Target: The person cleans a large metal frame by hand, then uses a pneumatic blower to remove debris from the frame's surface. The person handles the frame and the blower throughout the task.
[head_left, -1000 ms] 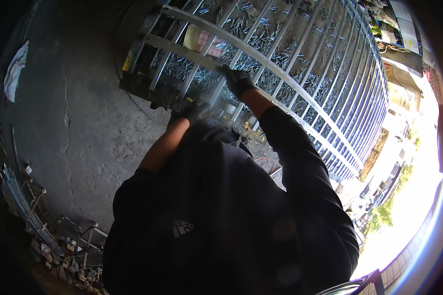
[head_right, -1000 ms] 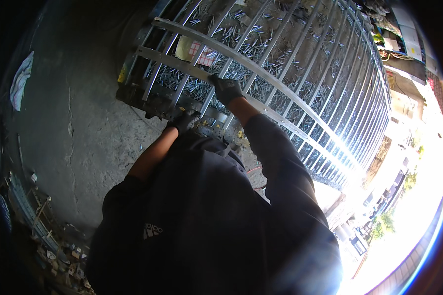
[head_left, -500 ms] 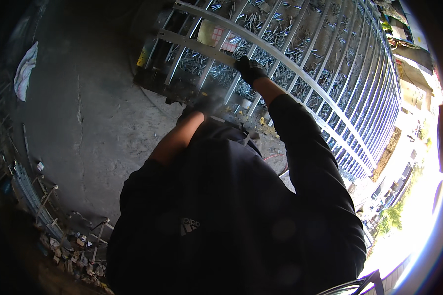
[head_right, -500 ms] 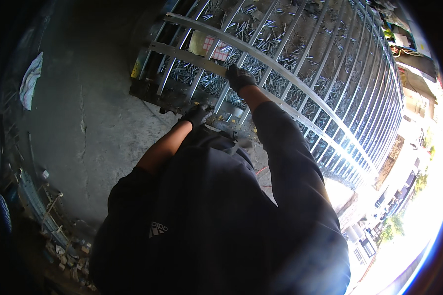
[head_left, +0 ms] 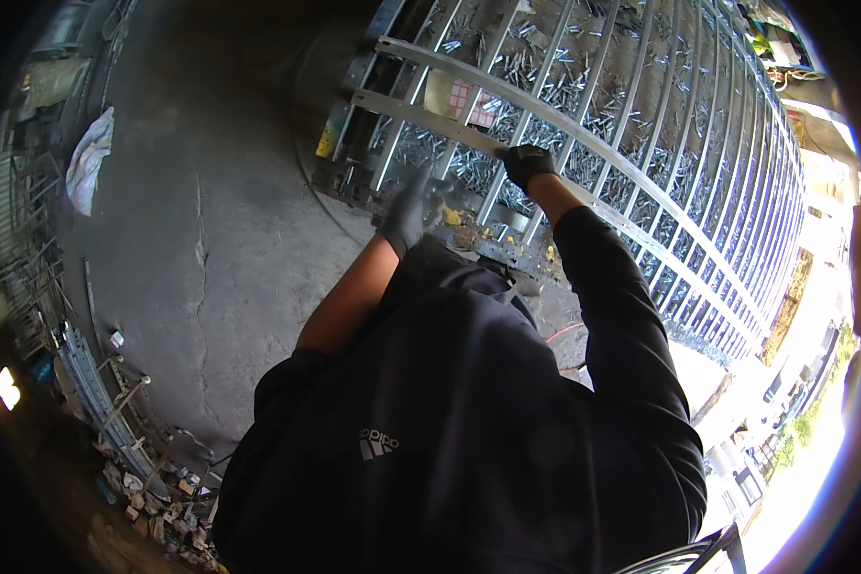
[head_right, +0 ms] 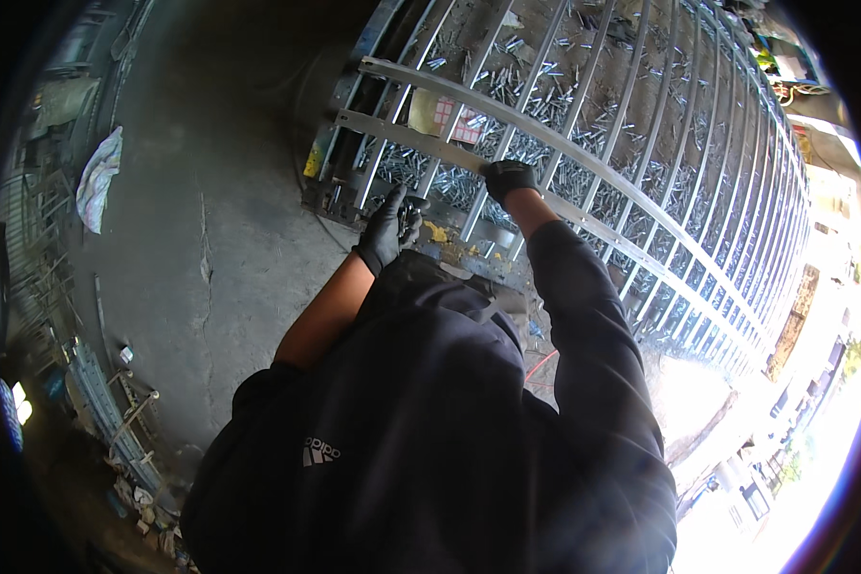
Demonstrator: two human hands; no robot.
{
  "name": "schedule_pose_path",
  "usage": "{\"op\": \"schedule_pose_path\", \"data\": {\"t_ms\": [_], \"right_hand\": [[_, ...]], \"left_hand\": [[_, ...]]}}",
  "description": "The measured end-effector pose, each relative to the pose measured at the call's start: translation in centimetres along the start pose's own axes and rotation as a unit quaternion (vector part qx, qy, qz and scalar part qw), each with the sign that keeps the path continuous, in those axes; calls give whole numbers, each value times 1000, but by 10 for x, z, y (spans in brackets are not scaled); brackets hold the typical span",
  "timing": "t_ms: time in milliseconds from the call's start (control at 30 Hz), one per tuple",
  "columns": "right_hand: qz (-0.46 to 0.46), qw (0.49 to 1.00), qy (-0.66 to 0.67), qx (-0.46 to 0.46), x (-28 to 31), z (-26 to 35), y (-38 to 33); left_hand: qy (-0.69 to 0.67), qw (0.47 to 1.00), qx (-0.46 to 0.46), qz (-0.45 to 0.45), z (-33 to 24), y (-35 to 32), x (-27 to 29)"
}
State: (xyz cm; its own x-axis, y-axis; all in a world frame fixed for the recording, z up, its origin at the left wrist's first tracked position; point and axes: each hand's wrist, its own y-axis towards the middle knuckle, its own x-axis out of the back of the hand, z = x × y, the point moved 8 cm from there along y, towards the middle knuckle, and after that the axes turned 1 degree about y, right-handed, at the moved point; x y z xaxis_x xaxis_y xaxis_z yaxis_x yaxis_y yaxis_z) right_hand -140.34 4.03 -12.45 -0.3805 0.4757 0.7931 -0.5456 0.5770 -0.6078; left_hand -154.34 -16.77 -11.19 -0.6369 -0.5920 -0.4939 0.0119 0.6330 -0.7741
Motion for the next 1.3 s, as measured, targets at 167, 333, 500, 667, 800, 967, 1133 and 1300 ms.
{"op": "schedule_pose_path", "data": {"t_ms": [167,333,500,667,800,967,1133,1300], "right_hand": [[82,996,-33,-8,9,-5,14],[-137,980,75,122,74,31,-1],[-127,860,378,317,82,123,-50],[-35,906,380,184,55,150,-66],[-130,856,463,189,50,153,-64],[-265,857,392,201,46,139,-60],[-3,431,901,-48,-2,128,-32],[-144,871,464,72,46,112,26]], "left_hand": [[-51,996,27,62,-10,-11,4],[-70,994,17,87,-16,-15,5],[-23,997,23,68,-12,-14,4],[-75,991,-6,109,-15,-8,-3],[-126,985,7,115,-17,-8,-3],[-31,989,3,142,-23,-25,-6],[-27,992,-37,117,-24,-25,22],[24,976,-145,-162,-17,-14,129]]}}
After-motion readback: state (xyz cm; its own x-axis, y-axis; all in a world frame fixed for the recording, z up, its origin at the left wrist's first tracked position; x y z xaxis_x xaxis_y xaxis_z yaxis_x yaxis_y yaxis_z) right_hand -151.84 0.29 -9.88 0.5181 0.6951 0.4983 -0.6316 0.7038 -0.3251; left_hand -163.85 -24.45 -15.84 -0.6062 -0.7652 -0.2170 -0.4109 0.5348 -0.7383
